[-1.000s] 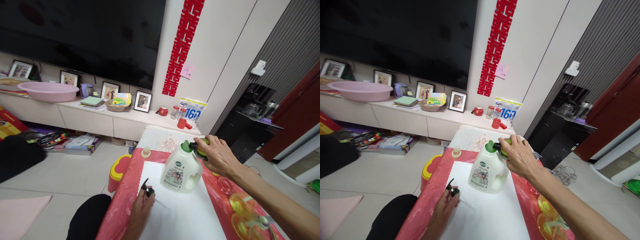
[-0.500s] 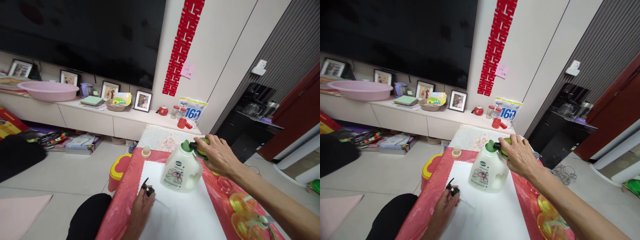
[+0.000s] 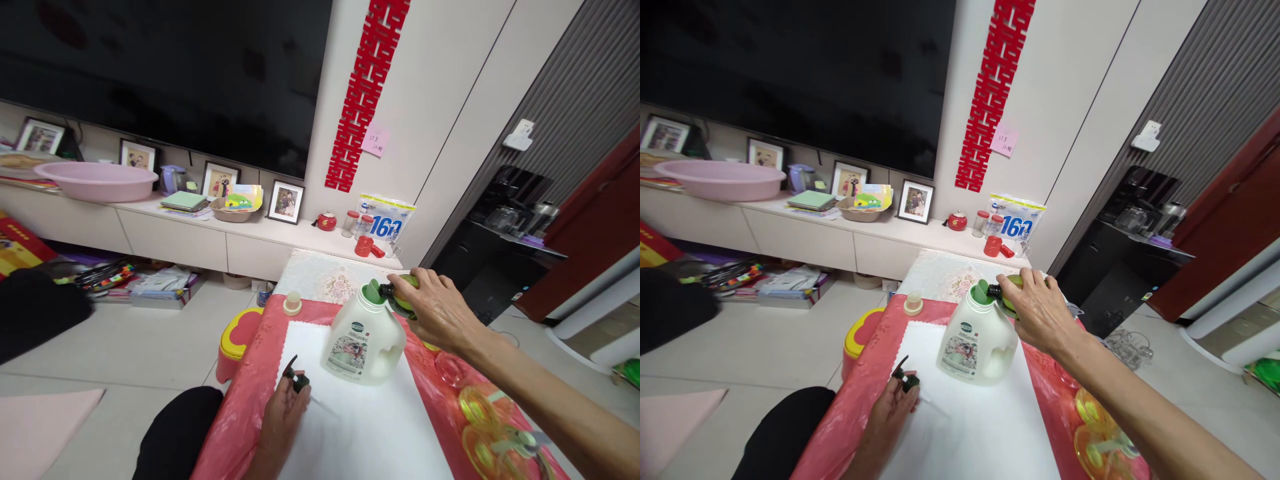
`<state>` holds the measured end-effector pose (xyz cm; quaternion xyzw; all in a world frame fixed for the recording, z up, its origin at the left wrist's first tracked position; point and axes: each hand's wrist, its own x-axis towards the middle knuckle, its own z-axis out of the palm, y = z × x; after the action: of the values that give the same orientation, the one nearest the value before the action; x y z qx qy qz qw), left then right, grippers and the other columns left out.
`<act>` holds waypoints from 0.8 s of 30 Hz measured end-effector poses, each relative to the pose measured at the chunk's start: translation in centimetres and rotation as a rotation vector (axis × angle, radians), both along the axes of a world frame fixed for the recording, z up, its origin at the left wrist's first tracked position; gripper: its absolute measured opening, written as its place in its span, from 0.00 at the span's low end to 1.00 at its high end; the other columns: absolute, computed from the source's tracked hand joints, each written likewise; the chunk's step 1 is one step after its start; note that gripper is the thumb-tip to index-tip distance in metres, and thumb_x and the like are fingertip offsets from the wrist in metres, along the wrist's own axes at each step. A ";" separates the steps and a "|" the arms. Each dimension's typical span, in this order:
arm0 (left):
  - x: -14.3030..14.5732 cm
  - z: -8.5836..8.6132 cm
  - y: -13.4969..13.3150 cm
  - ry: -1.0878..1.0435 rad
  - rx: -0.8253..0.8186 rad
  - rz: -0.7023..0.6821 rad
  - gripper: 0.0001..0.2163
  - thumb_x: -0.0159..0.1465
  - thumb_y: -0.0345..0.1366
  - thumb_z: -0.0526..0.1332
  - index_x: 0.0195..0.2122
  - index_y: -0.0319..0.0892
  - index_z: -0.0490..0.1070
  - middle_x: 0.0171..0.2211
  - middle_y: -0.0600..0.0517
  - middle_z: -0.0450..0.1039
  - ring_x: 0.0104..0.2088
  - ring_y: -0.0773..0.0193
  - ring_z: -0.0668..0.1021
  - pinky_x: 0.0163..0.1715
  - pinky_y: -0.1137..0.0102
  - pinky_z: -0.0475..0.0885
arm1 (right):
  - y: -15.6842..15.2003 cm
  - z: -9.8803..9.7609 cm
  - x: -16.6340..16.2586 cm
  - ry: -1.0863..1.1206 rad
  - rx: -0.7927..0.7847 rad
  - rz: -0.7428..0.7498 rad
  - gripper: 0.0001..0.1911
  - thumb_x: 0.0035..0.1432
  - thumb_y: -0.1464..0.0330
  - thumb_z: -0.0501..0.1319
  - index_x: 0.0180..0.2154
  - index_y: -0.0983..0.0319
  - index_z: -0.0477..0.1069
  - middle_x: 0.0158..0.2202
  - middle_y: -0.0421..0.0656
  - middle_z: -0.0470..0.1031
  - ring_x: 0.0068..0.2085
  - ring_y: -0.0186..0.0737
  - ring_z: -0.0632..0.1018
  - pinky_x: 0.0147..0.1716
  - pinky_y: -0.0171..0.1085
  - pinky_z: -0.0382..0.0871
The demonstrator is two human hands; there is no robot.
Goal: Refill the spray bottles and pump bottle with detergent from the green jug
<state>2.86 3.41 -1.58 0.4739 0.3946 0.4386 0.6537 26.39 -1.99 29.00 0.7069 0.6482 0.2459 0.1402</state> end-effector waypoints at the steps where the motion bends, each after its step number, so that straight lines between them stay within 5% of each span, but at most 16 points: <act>1: 0.0 0.2 0.0 0.003 0.001 0.000 0.26 0.55 0.56 0.68 0.46 0.40 0.71 0.34 0.50 0.76 0.30 0.62 0.76 0.32 0.70 0.75 | 0.0 0.0 0.0 -0.004 0.002 0.002 0.35 0.52 0.76 0.56 0.62 0.55 0.61 0.51 0.54 0.67 0.49 0.51 0.70 0.44 0.44 0.58; 14: 0.3 0.3 -0.2 -0.002 0.002 0.082 0.26 0.53 0.56 0.68 0.43 0.41 0.74 0.30 0.51 0.76 0.29 0.61 0.78 0.29 0.71 0.75 | 0.1 0.2 -0.1 -0.040 -0.015 0.000 0.34 0.52 0.76 0.55 0.61 0.55 0.62 0.50 0.54 0.68 0.48 0.51 0.70 0.42 0.43 0.56; 24: -0.1 0.4 -0.1 0.007 -0.009 0.007 0.26 0.54 0.56 0.68 0.45 0.40 0.72 0.32 0.50 0.76 0.29 0.62 0.77 0.32 0.70 0.75 | 0.1 0.0 -0.1 -0.094 0.003 0.026 0.32 0.53 0.76 0.54 0.61 0.56 0.62 0.50 0.54 0.68 0.48 0.52 0.70 0.43 0.44 0.56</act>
<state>2.75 3.35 -1.14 0.4711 0.4008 0.4375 0.6528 26.30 -1.85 29.02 0.6864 0.6495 0.2818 0.1661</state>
